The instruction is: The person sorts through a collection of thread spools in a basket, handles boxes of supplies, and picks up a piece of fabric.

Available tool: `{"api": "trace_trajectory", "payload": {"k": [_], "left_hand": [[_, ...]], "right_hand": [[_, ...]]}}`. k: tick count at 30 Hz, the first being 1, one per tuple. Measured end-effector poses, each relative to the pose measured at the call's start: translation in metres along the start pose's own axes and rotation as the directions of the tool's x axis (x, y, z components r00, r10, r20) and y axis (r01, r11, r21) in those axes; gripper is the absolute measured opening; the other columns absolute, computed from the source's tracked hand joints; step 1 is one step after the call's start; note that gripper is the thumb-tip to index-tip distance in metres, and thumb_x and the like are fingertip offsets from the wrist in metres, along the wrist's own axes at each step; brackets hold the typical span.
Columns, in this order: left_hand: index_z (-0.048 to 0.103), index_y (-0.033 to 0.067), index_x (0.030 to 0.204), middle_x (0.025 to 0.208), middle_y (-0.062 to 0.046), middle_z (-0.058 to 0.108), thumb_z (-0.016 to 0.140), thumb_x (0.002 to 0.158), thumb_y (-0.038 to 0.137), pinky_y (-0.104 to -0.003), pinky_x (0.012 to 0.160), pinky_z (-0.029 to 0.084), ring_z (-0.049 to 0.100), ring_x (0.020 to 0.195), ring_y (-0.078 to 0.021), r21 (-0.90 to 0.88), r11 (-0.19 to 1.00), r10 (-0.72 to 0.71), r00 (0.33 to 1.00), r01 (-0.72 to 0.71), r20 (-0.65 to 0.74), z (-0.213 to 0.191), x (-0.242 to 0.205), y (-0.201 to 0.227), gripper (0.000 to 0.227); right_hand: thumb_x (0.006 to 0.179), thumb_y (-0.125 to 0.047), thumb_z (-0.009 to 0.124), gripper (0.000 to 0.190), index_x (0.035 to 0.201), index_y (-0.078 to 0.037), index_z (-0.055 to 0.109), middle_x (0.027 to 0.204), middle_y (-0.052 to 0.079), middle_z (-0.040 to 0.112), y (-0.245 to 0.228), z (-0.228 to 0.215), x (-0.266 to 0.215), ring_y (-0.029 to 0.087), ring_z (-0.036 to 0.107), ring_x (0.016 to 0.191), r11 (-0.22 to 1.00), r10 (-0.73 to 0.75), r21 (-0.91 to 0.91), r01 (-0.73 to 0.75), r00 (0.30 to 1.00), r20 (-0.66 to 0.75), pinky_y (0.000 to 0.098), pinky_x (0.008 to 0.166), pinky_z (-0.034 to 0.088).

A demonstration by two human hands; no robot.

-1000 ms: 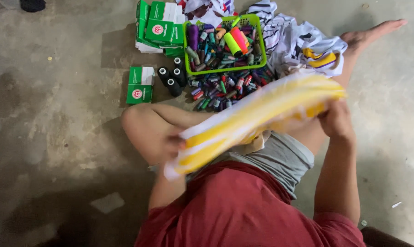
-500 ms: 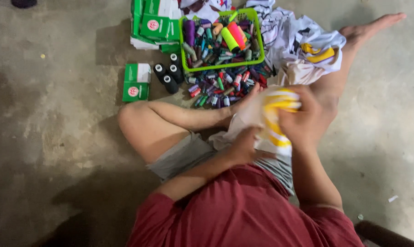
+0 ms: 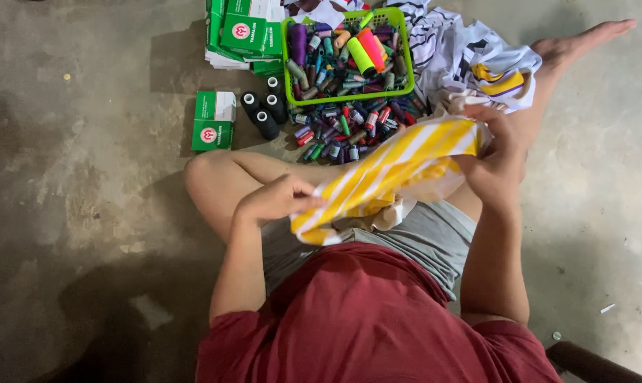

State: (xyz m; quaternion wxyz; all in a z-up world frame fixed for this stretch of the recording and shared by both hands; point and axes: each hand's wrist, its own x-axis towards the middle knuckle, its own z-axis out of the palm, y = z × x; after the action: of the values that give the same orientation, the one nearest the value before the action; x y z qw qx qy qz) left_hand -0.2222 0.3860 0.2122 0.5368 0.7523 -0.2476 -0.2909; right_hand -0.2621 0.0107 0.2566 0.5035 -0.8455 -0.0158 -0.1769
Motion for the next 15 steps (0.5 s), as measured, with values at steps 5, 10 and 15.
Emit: {"api": "trace_trajectory", "payload": {"k": [5, 10, 15], "left_hand": [[0.067, 0.0175, 0.068, 0.059, 0.012, 0.05, 0.069, 0.102, 0.029, -0.021, 0.053, 0.041, 0.049, 0.058, -0.0029, -0.216, 0.95, 0.25, 0.964, -0.225, 0.093, 0.034, 0.019, 0.036, 0.036], [0.075, 0.0141, 0.076, 0.065, 0.001, 0.064, 0.072, 0.097, 0.028, -0.026, 0.062, 0.048, 0.063, 0.061, -0.0143, -0.363, 0.786, 0.581, 0.799, -0.5, 0.156, 0.155, 0.064, 0.01, 0.025], [0.069, 0.014, 0.072, 0.061, 0.001, 0.058, 0.072, 0.095, 0.026, -0.024, 0.059, 0.05, 0.06, 0.056, -0.0205, -0.215, 0.636, 0.77, 0.625, -0.741, 0.126, 0.176, 0.079, -0.001, 0.026]], "right_hand": [[0.071, 0.001, 0.09, 0.108, 0.161, -0.019, 0.035, 0.122, 0.005, 0.066, -0.019, 0.024, 0.009, 0.008, 0.055, 0.112, 0.834, -0.463, 0.508, 0.214, 0.773, 0.433, 0.0353, 0.104, 0.046], [0.071, -0.013, 0.079, 0.089, 0.153, -0.022, 0.043, 0.118, 0.002, 0.069, -0.029, 0.028, 0.036, 0.007, 0.057, 0.108, 0.899, -0.284, 0.415, 0.14, 0.907, 0.311, 0.0348, 0.101, 0.048], [0.073, -0.031, 0.064, 0.071, 0.142, -0.024, 0.052, 0.113, 0.0, 0.071, -0.026, -0.028, 0.087, 0.006, 0.06, 0.104, 0.955, -0.064, 0.296, 0.024, 0.99, 0.126, 0.0342, 0.096, 0.051]]}}
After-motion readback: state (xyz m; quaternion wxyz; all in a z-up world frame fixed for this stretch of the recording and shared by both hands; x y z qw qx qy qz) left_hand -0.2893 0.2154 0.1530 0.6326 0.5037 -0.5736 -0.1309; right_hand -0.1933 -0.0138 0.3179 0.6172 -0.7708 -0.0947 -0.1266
